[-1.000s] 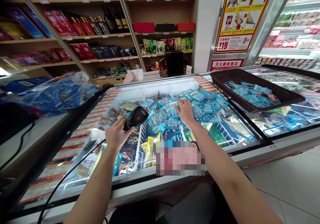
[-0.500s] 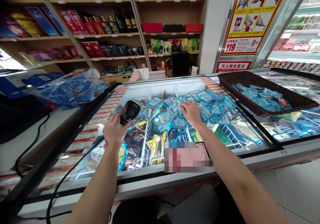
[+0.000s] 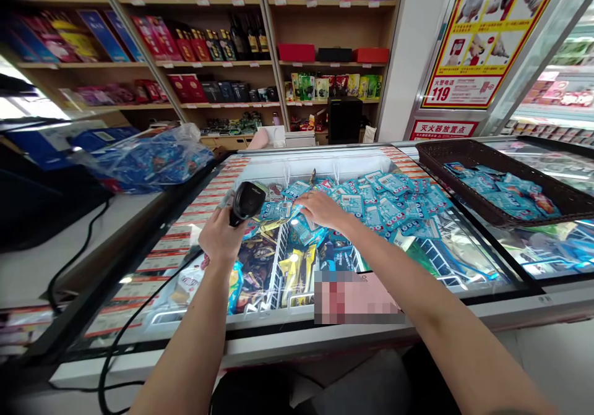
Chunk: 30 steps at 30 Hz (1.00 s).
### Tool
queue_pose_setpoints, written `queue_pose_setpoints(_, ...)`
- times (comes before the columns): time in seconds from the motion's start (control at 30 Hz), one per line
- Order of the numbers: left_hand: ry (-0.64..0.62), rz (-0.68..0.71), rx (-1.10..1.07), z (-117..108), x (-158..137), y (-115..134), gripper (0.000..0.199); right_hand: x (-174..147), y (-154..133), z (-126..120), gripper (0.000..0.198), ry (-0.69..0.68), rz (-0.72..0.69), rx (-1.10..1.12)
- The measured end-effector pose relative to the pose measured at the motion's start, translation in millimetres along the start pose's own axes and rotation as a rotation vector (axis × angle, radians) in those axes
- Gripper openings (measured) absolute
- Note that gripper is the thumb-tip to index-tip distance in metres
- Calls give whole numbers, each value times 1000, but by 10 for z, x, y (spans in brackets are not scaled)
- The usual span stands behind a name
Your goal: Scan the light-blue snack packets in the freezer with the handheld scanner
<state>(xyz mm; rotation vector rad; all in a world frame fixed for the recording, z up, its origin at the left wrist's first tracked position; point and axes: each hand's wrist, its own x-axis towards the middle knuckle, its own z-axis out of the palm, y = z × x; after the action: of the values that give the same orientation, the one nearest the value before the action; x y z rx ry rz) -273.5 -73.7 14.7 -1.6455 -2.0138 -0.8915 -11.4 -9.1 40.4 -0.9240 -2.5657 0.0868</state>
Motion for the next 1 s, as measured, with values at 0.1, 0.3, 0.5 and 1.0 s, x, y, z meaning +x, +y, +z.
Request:
queue_pose_setpoints(0.1,1,-7,-13,-13,5,-9,38,182,-57,163,36,-66,-55,4)
queue_pose_setpoints(0.3,32,-10,8,-6,11,-18,36,208,-103,296,26,-114,-60,-71)
queue_pose_setpoints(0.5,18,-2,12,-12,7,-18,36,249,-136,255,24,-81,76,-54)
queue_pose_setpoints(1.0,7,27,34,-8,-2,-17,39,598,56,280,73,-362,170,100)
